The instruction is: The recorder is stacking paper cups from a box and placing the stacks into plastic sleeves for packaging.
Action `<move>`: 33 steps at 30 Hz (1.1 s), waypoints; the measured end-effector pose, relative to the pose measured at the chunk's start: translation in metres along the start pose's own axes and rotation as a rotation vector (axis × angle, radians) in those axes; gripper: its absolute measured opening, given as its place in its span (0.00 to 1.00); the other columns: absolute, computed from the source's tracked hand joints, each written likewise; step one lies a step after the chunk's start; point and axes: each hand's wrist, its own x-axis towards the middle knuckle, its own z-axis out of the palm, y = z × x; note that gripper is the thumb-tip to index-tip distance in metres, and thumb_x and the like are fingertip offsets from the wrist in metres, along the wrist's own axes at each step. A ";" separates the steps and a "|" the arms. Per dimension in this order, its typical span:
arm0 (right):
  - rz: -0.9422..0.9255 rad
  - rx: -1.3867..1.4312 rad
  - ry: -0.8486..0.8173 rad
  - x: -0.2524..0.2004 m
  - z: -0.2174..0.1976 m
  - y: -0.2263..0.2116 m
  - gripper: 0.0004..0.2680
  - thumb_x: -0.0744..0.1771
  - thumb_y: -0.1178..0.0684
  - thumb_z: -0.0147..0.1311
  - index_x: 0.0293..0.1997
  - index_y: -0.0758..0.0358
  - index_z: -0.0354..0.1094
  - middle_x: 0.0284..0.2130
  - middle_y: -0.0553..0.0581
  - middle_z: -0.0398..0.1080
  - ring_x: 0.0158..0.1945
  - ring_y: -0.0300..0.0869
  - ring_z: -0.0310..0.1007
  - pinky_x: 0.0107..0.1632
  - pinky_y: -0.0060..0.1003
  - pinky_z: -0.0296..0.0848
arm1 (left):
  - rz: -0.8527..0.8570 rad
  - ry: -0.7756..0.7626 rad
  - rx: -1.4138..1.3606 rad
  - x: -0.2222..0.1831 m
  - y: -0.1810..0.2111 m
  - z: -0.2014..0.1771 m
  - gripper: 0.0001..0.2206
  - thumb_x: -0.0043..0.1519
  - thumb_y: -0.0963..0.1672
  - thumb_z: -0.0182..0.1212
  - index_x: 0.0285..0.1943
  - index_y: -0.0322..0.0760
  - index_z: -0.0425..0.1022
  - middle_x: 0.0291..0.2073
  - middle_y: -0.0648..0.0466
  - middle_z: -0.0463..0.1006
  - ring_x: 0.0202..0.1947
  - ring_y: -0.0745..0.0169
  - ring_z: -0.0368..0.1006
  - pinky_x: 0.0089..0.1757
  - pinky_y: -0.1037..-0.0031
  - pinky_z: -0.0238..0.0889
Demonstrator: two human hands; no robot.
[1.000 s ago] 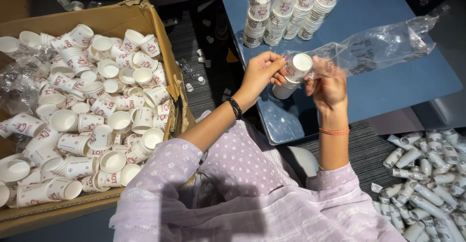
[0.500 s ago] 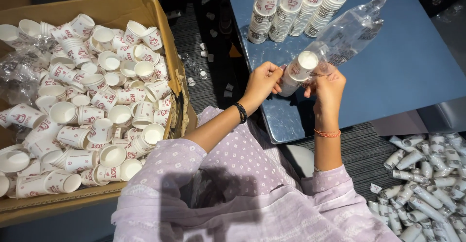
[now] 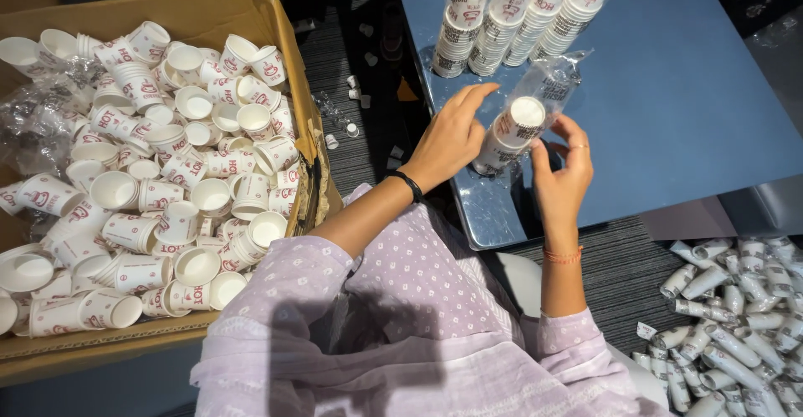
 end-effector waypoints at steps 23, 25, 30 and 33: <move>0.056 0.158 0.063 -0.047 -0.001 -0.058 0.13 0.65 0.73 0.58 0.53 0.72 0.76 0.44 0.58 0.76 0.44 0.36 0.75 0.46 0.29 0.75 | -0.180 -0.226 -0.538 -0.064 0.039 -0.013 0.50 0.59 0.43 0.69 0.81 0.35 0.28 0.67 0.34 0.59 0.53 0.53 0.76 0.47 0.72 0.77; 0.008 0.174 0.139 -0.051 0.007 -0.044 0.13 0.61 0.75 0.50 0.47 0.75 0.73 0.40 0.55 0.74 0.42 0.34 0.74 0.48 0.29 0.77 | -0.123 -0.230 -0.617 -0.079 0.037 -0.002 0.47 0.57 0.38 0.70 0.82 0.38 0.38 0.69 0.35 0.59 0.53 0.53 0.76 0.47 0.72 0.80; 0.230 0.200 0.142 -0.046 0.018 -0.054 0.08 0.63 0.71 0.58 0.39 0.71 0.65 0.30 0.51 0.68 0.30 0.32 0.68 0.32 0.27 0.70 | -0.239 -0.161 -0.541 -0.073 0.025 -0.007 0.36 0.59 0.38 0.66 0.77 0.38 0.54 0.47 0.44 0.79 0.37 0.59 0.82 0.39 0.73 0.77; 0.284 0.438 0.111 -0.053 0.018 -0.075 0.08 0.64 0.69 0.58 0.38 0.68 0.61 0.34 0.50 0.66 0.31 0.32 0.73 0.32 0.26 0.76 | -0.336 -0.109 -0.409 -0.067 0.027 -0.012 0.27 0.58 0.39 0.65 0.66 0.35 0.60 0.31 0.48 0.80 0.28 0.57 0.81 0.33 0.68 0.73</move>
